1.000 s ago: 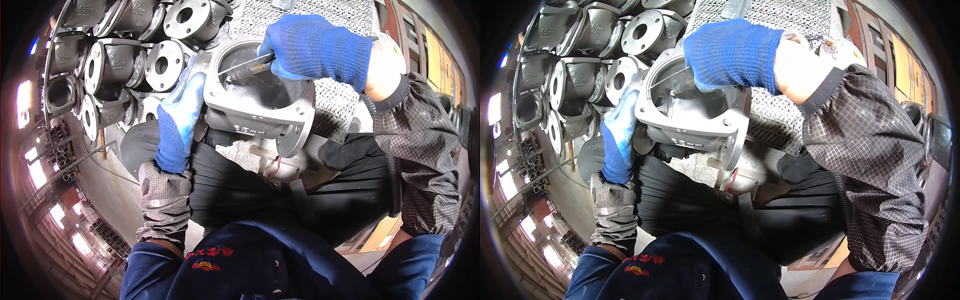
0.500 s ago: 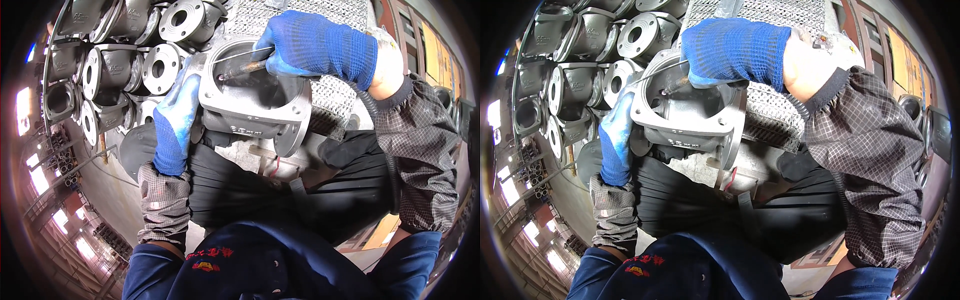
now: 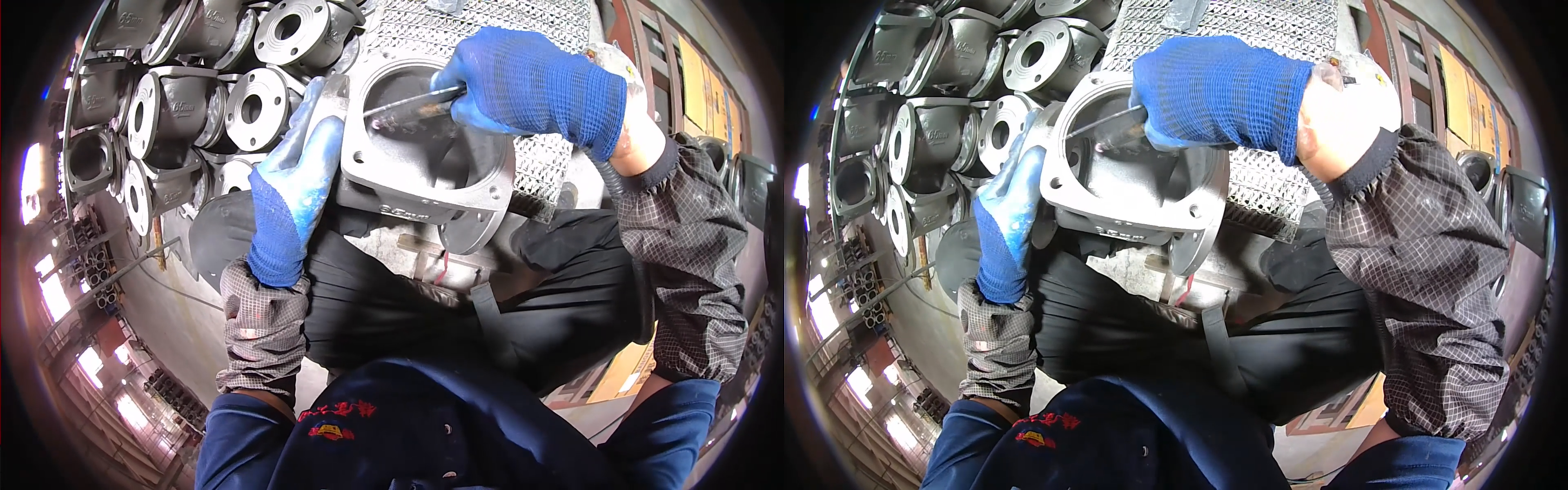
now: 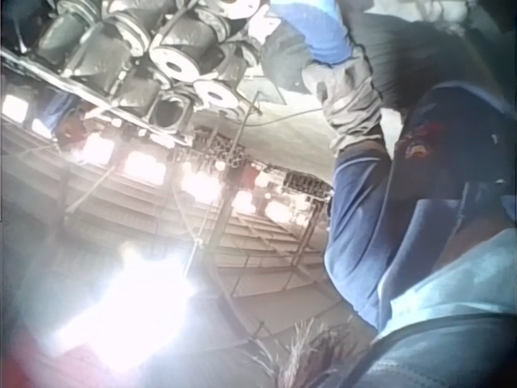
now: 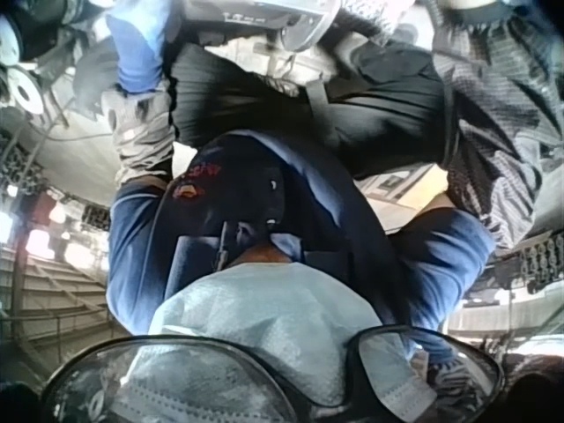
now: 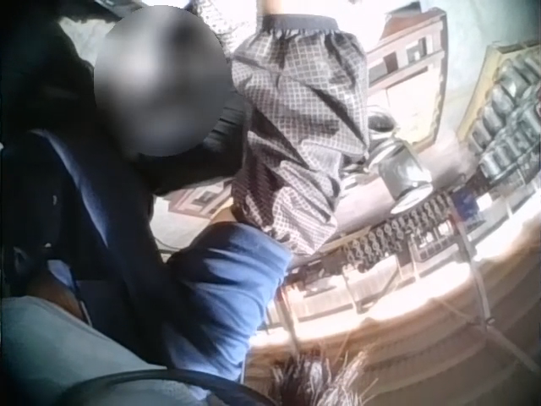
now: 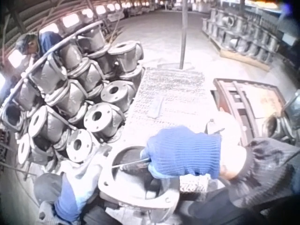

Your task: The person, wearing blue gloves, sits on the floor and uses a handheld power grinder to smooth the interior and exterior surfaces of large metal pipe fittings.

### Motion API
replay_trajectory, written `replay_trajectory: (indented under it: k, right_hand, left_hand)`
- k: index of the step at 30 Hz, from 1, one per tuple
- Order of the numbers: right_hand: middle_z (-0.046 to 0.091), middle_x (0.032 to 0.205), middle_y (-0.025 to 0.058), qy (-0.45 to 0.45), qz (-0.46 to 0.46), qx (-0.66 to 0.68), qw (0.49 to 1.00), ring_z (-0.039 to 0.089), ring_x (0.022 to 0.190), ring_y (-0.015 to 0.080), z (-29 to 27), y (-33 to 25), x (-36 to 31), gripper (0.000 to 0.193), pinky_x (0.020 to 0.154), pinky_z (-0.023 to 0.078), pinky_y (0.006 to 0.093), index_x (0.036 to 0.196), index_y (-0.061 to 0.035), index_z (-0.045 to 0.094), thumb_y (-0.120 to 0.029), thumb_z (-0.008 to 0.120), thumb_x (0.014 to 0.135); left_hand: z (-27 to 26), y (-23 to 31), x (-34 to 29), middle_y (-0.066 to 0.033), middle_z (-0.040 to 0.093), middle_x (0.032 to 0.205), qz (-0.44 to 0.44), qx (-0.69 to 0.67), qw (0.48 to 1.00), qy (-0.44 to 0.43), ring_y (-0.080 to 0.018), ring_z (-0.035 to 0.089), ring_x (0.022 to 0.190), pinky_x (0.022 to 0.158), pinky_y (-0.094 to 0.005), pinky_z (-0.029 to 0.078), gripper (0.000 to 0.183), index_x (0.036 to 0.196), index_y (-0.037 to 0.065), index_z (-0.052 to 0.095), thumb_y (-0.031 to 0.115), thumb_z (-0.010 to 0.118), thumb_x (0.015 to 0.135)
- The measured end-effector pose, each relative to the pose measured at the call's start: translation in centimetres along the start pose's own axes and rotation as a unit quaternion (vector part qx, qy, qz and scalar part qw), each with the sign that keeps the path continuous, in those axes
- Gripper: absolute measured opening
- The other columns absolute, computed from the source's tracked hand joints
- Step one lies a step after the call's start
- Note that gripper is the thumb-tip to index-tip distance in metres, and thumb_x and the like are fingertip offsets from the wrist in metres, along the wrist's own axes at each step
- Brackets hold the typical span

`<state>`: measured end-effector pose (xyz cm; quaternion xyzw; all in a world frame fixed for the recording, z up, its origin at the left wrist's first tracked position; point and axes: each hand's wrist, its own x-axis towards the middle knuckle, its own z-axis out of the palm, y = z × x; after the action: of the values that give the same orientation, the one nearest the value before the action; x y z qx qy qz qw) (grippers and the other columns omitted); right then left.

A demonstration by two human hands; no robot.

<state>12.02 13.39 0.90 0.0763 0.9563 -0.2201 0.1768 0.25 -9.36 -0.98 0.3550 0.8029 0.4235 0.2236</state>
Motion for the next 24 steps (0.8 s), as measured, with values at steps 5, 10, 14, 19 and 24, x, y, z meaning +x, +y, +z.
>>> replay_trajectory:
  k: [5,10,14,19,24]
  right_hand:
    - [0.067,0.071,0.0107,-0.025,0.019,-0.051,0.998,0.066,0.063,0.0239,-0.7,0.1,-2.2,0.025,0.065,0.054,0.0351,0.099,-0.0113,0.072,-0.012,0.058,0.077]
    - [0.067,0.073,0.0107,0.021,0.017,-0.027,0.999,0.065,0.063,0.0249,1.2,-0.4,-3.0,0.025,0.063,0.053,0.0349,0.1,-0.0158,0.072,-0.013,0.06,0.078]
    - [0.067,0.074,0.0115,0.019,-0.017,0.023,0.999,0.065,0.063,0.0239,2.0,-0.1,-3.2,0.028,0.061,0.055,0.0374,0.098,-0.0104,0.072,-0.017,0.056,0.076]
    - [0.066,0.067,0.0102,-0.002,0.061,-0.018,0.998,0.063,0.057,0.025,-1.5,-0.2,-7.6,0.028,0.057,0.053,0.0364,0.098,-0.0141,0.073,-0.015,0.055,0.076]
    - [0.066,0.068,0.0099,0.056,-0.047,-0.067,0.995,0.062,0.055,0.0221,1.0,1.3,-9.6,0.028,0.055,0.051,0.0337,0.102,-0.0134,0.071,-0.009,0.062,0.076]
  left_hand:
    - [0.3,0.4,-0.5,-0.0131,0.055,0.132,0.032,0.025,0.999,-0.014,-0.0142,0.051,0.119,0.098,-0.0264,0.041,0.045,0.132,-0.002,0.05,0.012,0.06,0.09]
    - [0.6,1.5,-0.8,-0.0153,0.049,0.138,0.012,-0.057,0.998,-0.036,-0.0183,0.045,0.126,0.104,-0.0288,0.034,0.048,0.134,-0.003,0.047,0.01,0.06,0.09]
    - [0.7,1.1,-1.1,-0.0163,0.048,0.137,0.063,-0.054,0.996,-0.044,-0.0193,0.046,0.126,0.104,-0.029,0.035,0.05,0.135,-0.005,0.045,0.008,0.061,0.089]
    - [0.9,2.5,-1.6,-0.0183,0.051,0.134,0.006,-0.099,0.993,-0.057,-0.0201,0.049,0.123,0.101,-0.029,0.039,0.054,0.134,-0.006,0.045,0.008,0.065,0.086]
    - [0.9,1.8,-1.6,-0.0222,0.054,0.129,0.132,-0.006,0.99,-0.05,-0.023,0.055,0.117,0.098,-0.0315,0.043,0.06,0.133,-0.006,0.046,0.013,0.07,0.081]
